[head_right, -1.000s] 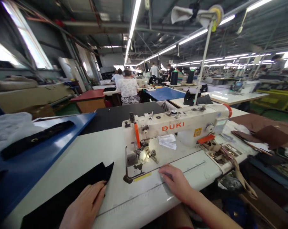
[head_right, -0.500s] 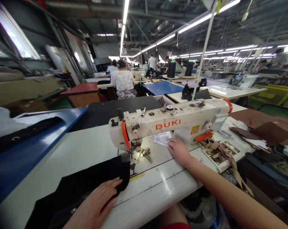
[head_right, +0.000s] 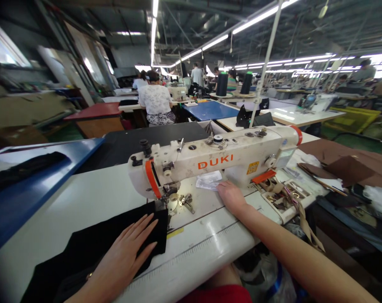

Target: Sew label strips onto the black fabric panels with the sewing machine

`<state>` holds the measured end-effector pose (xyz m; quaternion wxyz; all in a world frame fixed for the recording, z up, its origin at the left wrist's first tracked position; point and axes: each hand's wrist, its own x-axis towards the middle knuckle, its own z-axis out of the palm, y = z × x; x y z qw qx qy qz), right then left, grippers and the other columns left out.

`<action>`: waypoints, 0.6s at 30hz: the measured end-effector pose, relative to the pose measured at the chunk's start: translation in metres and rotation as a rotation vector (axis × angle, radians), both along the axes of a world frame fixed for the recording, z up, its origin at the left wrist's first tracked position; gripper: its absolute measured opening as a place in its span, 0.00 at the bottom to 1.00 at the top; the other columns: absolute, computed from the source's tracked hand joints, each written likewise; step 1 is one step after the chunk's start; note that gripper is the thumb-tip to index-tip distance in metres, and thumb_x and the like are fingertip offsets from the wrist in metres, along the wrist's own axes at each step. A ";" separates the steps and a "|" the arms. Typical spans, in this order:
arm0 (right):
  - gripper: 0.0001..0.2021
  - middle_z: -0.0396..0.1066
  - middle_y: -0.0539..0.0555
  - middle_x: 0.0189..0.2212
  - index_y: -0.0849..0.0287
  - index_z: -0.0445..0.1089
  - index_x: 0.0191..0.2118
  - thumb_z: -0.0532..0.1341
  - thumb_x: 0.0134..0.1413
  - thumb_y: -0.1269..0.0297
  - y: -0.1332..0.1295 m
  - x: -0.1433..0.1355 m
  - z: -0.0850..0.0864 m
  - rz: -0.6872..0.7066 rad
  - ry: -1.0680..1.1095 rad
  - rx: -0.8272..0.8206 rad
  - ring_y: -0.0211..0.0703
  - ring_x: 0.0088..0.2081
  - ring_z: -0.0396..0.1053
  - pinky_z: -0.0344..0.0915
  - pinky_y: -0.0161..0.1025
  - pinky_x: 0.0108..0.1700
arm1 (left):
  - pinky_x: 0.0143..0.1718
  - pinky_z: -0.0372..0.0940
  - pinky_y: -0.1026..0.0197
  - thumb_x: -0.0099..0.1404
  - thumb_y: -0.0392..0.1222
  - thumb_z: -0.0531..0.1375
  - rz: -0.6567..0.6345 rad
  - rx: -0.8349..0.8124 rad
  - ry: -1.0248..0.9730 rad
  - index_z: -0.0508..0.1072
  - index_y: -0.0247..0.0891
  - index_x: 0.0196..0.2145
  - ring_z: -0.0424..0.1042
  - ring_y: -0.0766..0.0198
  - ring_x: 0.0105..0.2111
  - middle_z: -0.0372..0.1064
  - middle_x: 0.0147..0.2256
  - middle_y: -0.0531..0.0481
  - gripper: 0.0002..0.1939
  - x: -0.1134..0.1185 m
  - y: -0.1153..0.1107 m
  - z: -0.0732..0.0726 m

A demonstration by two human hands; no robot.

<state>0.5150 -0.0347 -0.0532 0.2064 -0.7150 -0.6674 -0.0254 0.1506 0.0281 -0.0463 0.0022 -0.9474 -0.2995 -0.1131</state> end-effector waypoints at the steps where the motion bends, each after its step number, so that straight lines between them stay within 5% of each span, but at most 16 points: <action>1: 0.10 0.74 0.58 0.38 0.60 0.75 0.34 0.55 0.60 0.73 0.001 0.001 0.001 -0.018 0.016 0.003 0.48 0.42 0.68 0.65 0.43 0.47 | 0.58 0.60 0.45 0.68 0.53 0.52 0.008 0.006 -0.005 0.63 0.41 0.61 0.58 0.51 0.61 0.59 0.61 0.44 0.27 0.001 0.002 -0.001; 9: 0.06 0.75 0.55 0.31 0.60 0.75 0.28 0.60 0.53 0.72 0.012 0.003 0.006 -0.190 0.253 0.058 0.45 0.35 0.71 0.65 0.37 0.38 | 0.57 0.61 0.46 0.68 0.55 0.50 0.021 0.037 -0.013 0.65 0.38 0.60 0.59 0.50 0.61 0.60 0.60 0.43 0.28 0.006 0.010 -0.003; 18: 0.08 0.75 0.50 0.24 0.60 0.76 0.27 0.59 0.50 0.68 0.026 0.013 0.010 -0.212 0.460 0.081 0.40 0.27 0.71 0.65 0.32 0.29 | 0.58 0.61 0.46 0.67 0.56 0.49 0.025 0.046 -0.027 0.66 0.38 0.59 0.59 0.50 0.61 0.60 0.61 0.44 0.29 0.005 0.010 -0.006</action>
